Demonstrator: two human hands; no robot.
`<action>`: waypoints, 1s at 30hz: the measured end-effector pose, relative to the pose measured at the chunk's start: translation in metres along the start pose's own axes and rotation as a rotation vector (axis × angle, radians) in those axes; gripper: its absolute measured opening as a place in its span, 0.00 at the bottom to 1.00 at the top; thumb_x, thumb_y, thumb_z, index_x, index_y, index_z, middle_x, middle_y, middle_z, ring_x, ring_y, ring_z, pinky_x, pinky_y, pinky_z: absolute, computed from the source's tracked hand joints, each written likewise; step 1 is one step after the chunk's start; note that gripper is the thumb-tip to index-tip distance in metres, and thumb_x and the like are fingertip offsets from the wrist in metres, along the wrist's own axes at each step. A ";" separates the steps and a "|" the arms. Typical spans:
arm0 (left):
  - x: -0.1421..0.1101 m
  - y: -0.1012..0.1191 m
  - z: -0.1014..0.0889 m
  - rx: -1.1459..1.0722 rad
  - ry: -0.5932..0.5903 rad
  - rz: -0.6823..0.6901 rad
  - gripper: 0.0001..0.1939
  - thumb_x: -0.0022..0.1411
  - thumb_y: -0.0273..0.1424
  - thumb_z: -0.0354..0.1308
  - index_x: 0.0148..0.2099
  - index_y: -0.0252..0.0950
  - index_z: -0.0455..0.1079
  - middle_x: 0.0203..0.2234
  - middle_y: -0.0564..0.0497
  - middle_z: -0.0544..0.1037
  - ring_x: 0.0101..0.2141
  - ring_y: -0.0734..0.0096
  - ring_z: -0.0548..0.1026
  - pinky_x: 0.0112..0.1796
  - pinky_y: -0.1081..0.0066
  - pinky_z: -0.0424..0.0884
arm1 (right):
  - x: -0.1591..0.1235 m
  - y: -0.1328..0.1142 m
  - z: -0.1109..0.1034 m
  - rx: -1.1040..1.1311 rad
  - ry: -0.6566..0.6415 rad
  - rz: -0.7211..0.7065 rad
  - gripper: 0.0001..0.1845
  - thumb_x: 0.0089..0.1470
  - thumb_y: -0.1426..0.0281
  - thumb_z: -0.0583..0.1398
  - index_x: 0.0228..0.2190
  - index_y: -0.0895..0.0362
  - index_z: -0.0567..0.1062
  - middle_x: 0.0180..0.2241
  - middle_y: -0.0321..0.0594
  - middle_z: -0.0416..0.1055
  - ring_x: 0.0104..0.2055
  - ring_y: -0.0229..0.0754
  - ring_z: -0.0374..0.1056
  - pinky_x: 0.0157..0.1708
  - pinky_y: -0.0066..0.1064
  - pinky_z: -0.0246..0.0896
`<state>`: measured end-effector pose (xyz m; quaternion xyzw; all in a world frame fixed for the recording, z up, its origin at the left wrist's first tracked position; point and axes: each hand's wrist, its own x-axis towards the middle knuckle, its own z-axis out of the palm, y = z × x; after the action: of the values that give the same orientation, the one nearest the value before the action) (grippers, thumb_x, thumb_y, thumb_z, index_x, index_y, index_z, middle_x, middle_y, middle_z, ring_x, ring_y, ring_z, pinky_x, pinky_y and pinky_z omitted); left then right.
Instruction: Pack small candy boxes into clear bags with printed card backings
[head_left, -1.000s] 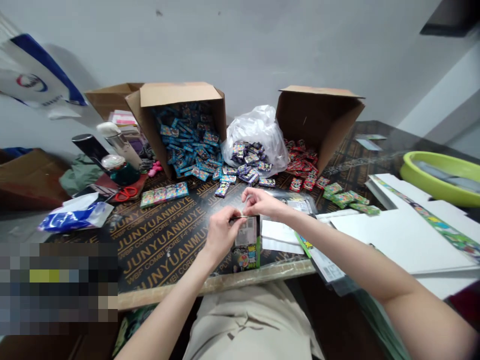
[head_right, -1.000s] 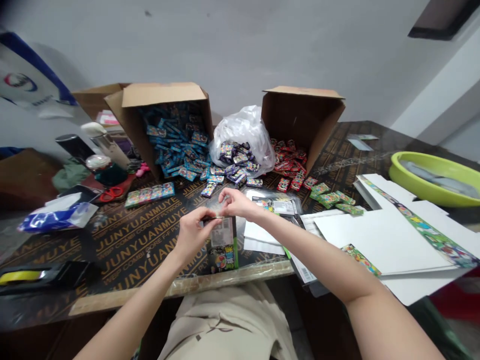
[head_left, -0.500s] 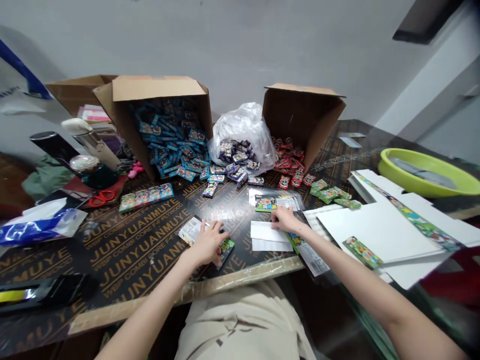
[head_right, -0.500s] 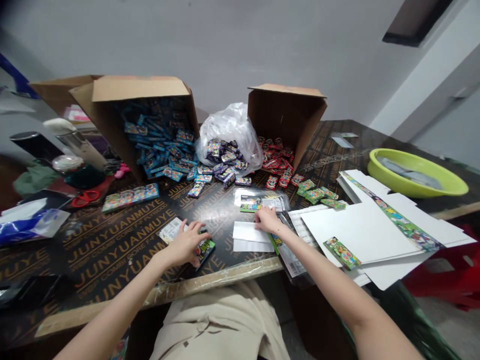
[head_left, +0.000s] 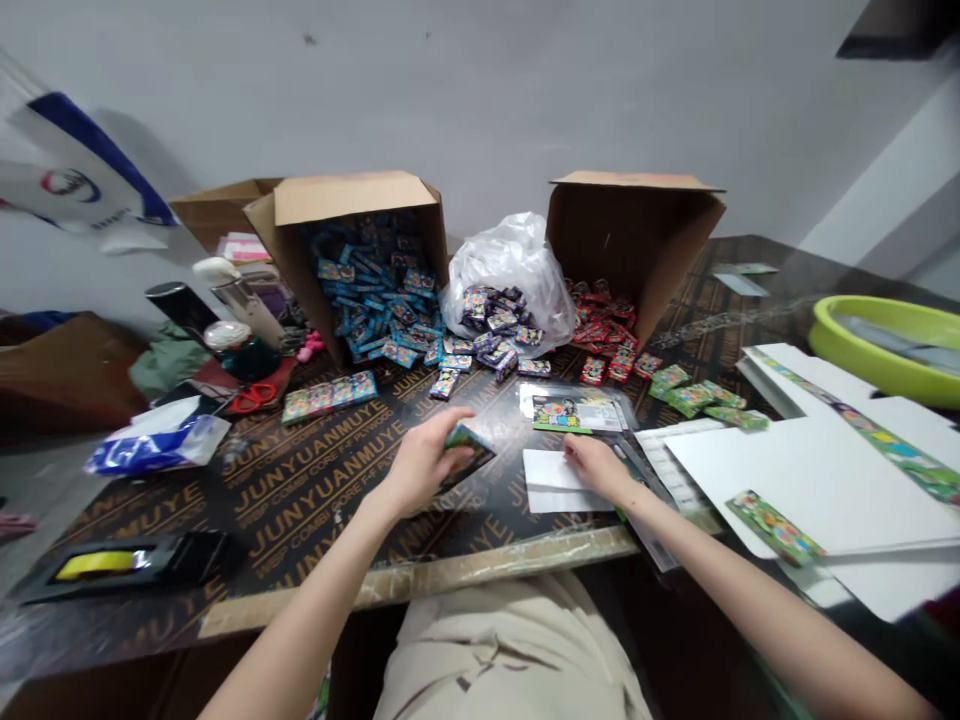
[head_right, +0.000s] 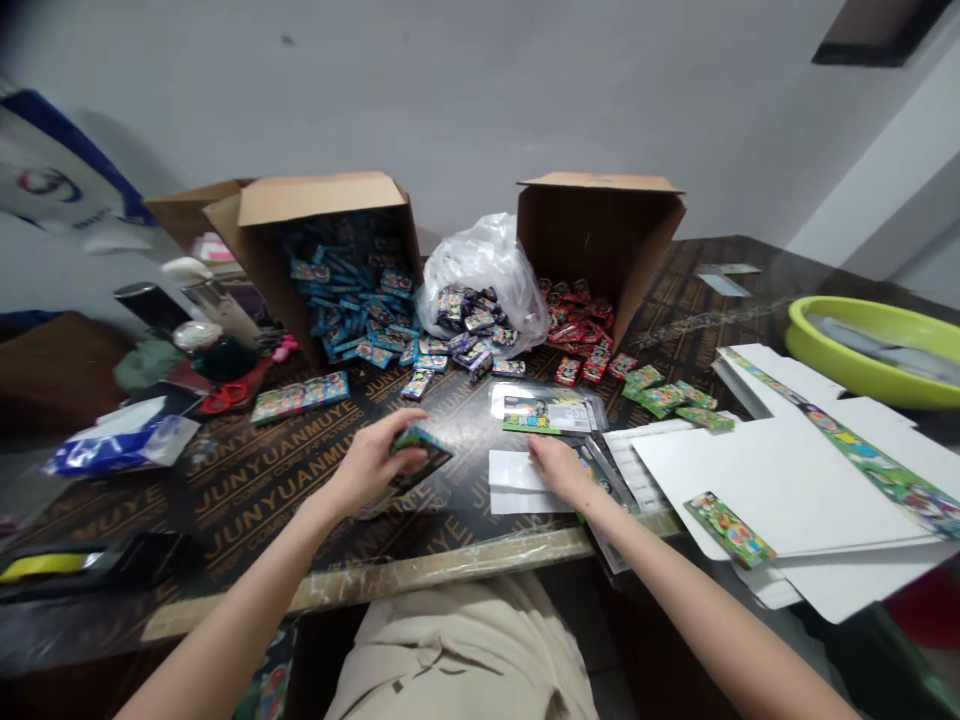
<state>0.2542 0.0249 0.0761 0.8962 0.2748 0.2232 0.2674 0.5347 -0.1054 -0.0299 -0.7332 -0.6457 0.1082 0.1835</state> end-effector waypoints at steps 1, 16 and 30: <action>-0.002 0.002 -0.006 -0.075 0.096 -0.002 0.15 0.54 0.30 0.57 0.46 0.40 0.66 0.34 0.51 0.72 0.35 0.68 0.70 0.35 0.72 0.63 | 0.000 0.000 -0.001 0.023 0.004 0.001 0.05 0.51 0.76 0.52 0.29 0.57 0.66 0.28 0.39 0.68 0.31 0.40 0.64 0.32 0.28 0.53; -0.035 0.008 0.006 -0.393 0.294 -0.076 0.07 0.53 0.30 0.59 0.37 0.38 0.74 0.32 0.49 0.74 0.35 0.69 0.72 0.33 0.72 0.68 | 0.055 -0.142 -0.087 0.889 -0.110 -0.184 0.14 0.49 0.60 0.59 0.25 0.57 0.64 0.35 0.41 0.69 0.46 0.44 0.63 0.40 0.32 0.56; -0.041 0.011 0.011 -0.570 0.351 -0.190 0.08 0.50 0.28 0.60 0.35 0.35 0.68 0.29 0.52 0.74 0.30 0.71 0.73 0.33 0.73 0.70 | 0.075 -0.177 -0.079 0.800 -0.467 -0.251 0.16 0.45 0.59 0.61 0.24 0.60 0.67 0.23 0.32 0.63 0.25 0.32 0.56 0.26 0.24 0.50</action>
<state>0.2338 -0.0120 0.0640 0.7039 0.3253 0.4159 0.4752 0.4161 -0.0240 0.1200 -0.4776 -0.6607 0.4871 0.3132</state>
